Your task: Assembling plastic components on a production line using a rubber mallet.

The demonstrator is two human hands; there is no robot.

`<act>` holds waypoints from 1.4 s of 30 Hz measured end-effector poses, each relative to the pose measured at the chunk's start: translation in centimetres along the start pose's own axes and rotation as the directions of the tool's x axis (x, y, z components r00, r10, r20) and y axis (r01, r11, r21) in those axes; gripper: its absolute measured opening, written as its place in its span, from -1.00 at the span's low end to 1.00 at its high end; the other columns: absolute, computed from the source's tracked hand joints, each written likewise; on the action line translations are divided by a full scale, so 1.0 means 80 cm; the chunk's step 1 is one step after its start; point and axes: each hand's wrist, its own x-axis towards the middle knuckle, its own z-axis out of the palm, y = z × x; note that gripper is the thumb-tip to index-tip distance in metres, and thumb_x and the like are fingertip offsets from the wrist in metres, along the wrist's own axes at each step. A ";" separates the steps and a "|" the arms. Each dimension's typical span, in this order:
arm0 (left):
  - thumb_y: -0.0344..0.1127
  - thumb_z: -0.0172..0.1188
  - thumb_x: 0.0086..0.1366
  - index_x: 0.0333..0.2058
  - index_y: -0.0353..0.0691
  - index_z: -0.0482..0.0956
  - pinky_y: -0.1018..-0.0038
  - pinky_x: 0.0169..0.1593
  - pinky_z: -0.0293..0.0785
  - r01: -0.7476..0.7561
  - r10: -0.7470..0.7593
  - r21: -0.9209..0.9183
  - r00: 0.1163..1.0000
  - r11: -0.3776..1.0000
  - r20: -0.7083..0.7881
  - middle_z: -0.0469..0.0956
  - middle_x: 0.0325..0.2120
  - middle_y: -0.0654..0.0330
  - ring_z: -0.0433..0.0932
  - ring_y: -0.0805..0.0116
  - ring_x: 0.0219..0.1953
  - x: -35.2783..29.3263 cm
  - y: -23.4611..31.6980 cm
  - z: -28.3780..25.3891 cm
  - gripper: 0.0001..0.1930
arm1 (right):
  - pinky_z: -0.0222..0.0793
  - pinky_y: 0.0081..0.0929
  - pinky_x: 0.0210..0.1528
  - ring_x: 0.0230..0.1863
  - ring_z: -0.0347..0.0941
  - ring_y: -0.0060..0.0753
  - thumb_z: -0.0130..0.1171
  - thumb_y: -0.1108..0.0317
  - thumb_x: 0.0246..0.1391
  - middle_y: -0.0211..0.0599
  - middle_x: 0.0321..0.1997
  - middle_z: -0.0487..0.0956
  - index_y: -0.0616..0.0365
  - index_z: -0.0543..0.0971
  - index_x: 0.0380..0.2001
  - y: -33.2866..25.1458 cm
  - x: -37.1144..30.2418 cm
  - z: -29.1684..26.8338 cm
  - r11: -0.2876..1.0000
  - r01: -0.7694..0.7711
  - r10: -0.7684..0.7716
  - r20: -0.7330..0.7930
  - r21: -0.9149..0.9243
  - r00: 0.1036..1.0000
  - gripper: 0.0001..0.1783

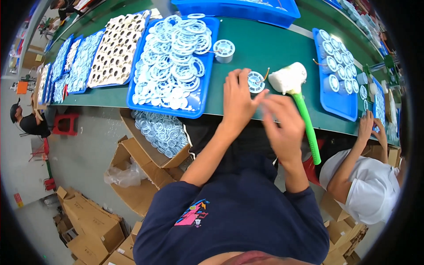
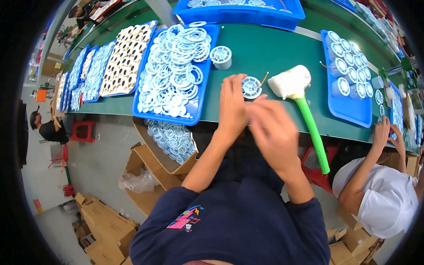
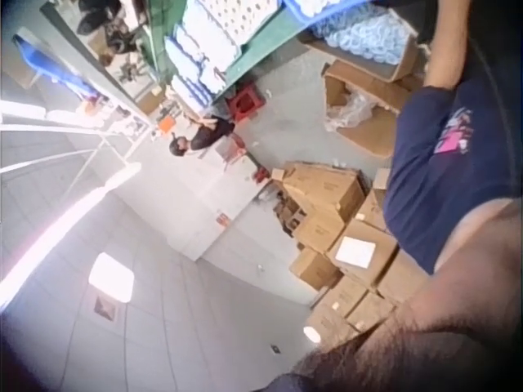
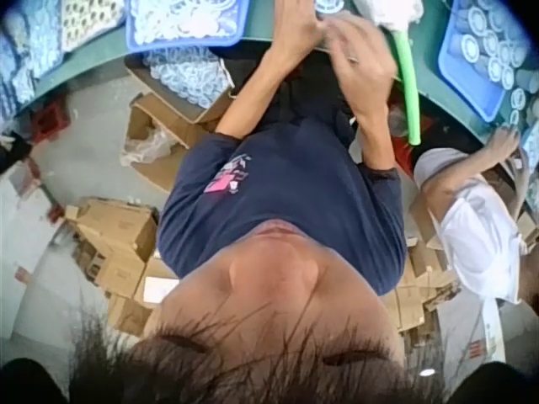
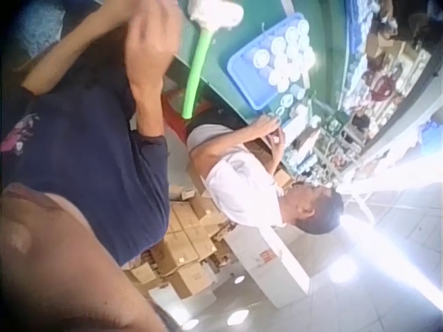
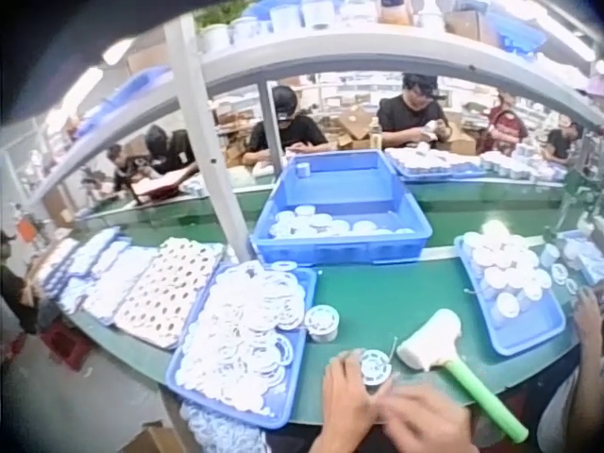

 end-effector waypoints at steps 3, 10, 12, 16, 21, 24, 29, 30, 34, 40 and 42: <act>-0.19 0.46 0.17 0.30 -0.32 0.31 0.07 0.26 0.36 -0.003 0.007 -0.152 1.000 0.988 0.022 0.35 0.26 -0.20 0.39 -0.23 0.26 -0.010 0.000 0.000 -0.21 | 0.51 -0.21 -0.06 -0.08 0.57 -0.09 0.30 0.59 -0.05 -0.19 -0.14 0.59 0.17 0.66 -0.11 -0.011 0.041 0.076 0.960 0.272 -0.280 0.243 0.066 0.929 -0.64; -0.16 0.48 0.15 0.33 -0.23 0.31 0.05 0.19 0.38 0.067 -0.064 -0.080 0.997 0.995 0.040 0.37 0.20 -0.12 0.43 -0.13 0.18 -0.024 -0.018 -0.006 -0.18 | 0.57 -0.17 -0.11 -0.08 0.58 -0.09 0.27 0.48 0.08 -0.13 -0.06 0.47 0.04 0.61 0.04 -0.016 0.083 0.206 0.873 0.468 -0.452 0.594 0.140 0.666 -0.59; -0.15 0.46 0.16 0.35 -0.23 0.29 0.04 0.23 0.35 0.024 -0.020 -0.092 0.999 0.995 0.035 0.35 0.23 -0.13 0.41 -0.14 0.22 -0.026 -0.021 -0.006 -0.17 | 0.58 -0.19 -0.12 -0.07 0.58 -0.10 0.28 0.46 0.08 -0.14 -0.08 0.46 0.07 0.60 0.03 -0.009 0.092 0.225 0.853 0.509 -0.466 0.607 0.115 0.644 -0.61; -0.17 0.38 0.19 0.40 -0.17 0.25 0.05 0.30 0.27 -0.020 0.032 -0.199 0.998 0.980 0.061 0.38 0.27 -0.11 0.36 -0.14 0.32 -0.028 -0.034 -0.011 -0.18 | 0.61 -0.20 -0.27 -0.19 0.61 -0.08 0.32 0.35 0.08 -0.15 -0.09 0.44 0.17 0.55 -0.13 -0.014 0.084 0.237 0.845 0.522 -0.500 0.515 0.113 0.697 -0.71; -0.27 0.46 0.19 0.35 -0.19 0.34 0.08 0.24 0.32 0.040 -0.025 -0.123 0.992 0.992 0.120 0.43 0.23 -0.06 0.42 -0.04 0.24 -0.026 -0.014 -0.015 -0.23 | 0.53 -0.21 -0.29 -0.24 0.60 -0.05 0.25 0.44 0.10 -0.06 -0.17 0.52 0.24 0.57 -0.17 -0.018 0.083 0.177 0.885 0.467 -0.447 0.290 0.002 0.846 -0.79; -0.39 0.43 0.16 0.23 -0.28 0.44 0.16 0.24 0.39 0.178 -0.113 -0.328 0.972 0.928 0.206 0.44 0.18 -0.07 0.45 -0.06 0.20 -0.028 -0.035 -0.028 -0.35 | 0.50 -0.41 -0.30 -0.28 0.58 -0.29 0.17 0.52 0.22 -0.15 -0.14 0.56 0.29 0.63 -0.12 0.013 0.068 0.098 0.979 0.199 -0.200 0.028 0.037 0.979 -0.81; -0.34 0.44 0.12 0.18 -0.25 0.49 0.11 0.21 0.39 -0.060 0.107 -0.339 0.987 0.939 0.123 0.48 0.13 0.01 0.45 -0.07 0.14 -0.010 -0.020 -0.042 -0.38 | 0.44 -0.60 -0.36 -0.34 0.53 -0.63 0.09 0.51 0.37 -0.35 -0.21 0.55 0.33 0.65 -0.07 0.046 0.029 0.020 0.785 -0.506 0.462 0.206 0.359 0.863 -0.80; -0.34 0.46 0.11 0.16 -0.25 0.51 0.12 0.20 0.40 -0.084 0.135 -0.319 0.981 0.944 0.142 0.50 0.11 0.02 0.46 -0.07 0.13 -0.008 -0.018 -0.041 -0.39 | 0.43 -0.61 -0.36 -0.36 0.53 -0.62 0.10 0.51 0.37 -0.36 -0.22 0.55 0.34 0.65 -0.07 0.049 0.025 0.018 0.784 -0.503 0.452 0.221 0.363 0.864 -0.80; -0.35 0.50 0.07 0.14 -0.24 0.54 0.14 0.19 0.44 -0.071 0.122 -0.314 0.981 0.947 0.148 0.52 0.10 0.04 0.46 -0.07 0.12 -0.006 -0.013 -0.041 -0.38 | 0.39 -0.51 -0.34 -0.39 0.48 -0.52 0.18 0.52 0.31 -0.27 -0.27 0.52 0.32 0.66 -0.08 0.052 0.024 0.030 0.907 -0.382 0.364 0.123 0.178 0.923 -0.82; -0.37 0.50 0.05 0.17 -0.26 0.53 0.13 0.21 0.44 -0.023 0.083 -0.307 0.980 0.951 0.183 0.50 0.12 0.03 0.43 -0.06 0.15 -0.008 -0.011 -0.044 -0.35 | 0.34 -0.43 -0.35 -0.41 0.42 -0.44 0.26 0.48 0.26 -0.24 -0.22 0.48 0.30 0.66 -0.11 0.057 0.028 0.032 0.912 -0.398 0.379 0.170 0.097 0.910 -0.82; -0.40 0.49 0.03 0.17 -0.21 0.54 0.18 0.24 0.41 0.020 0.054 -0.340 0.977 0.940 0.207 0.51 0.15 0.04 0.44 -0.02 0.18 -0.009 -0.013 -0.044 -0.34 | 0.34 -0.42 -0.34 -0.39 0.42 -0.43 0.28 0.48 0.24 -0.24 -0.20 0.48 0.29 0.65 -0.10 0.050 0.031 0.029 0.901 -0.426 0.404 0.198 0.084 0.893 -0.81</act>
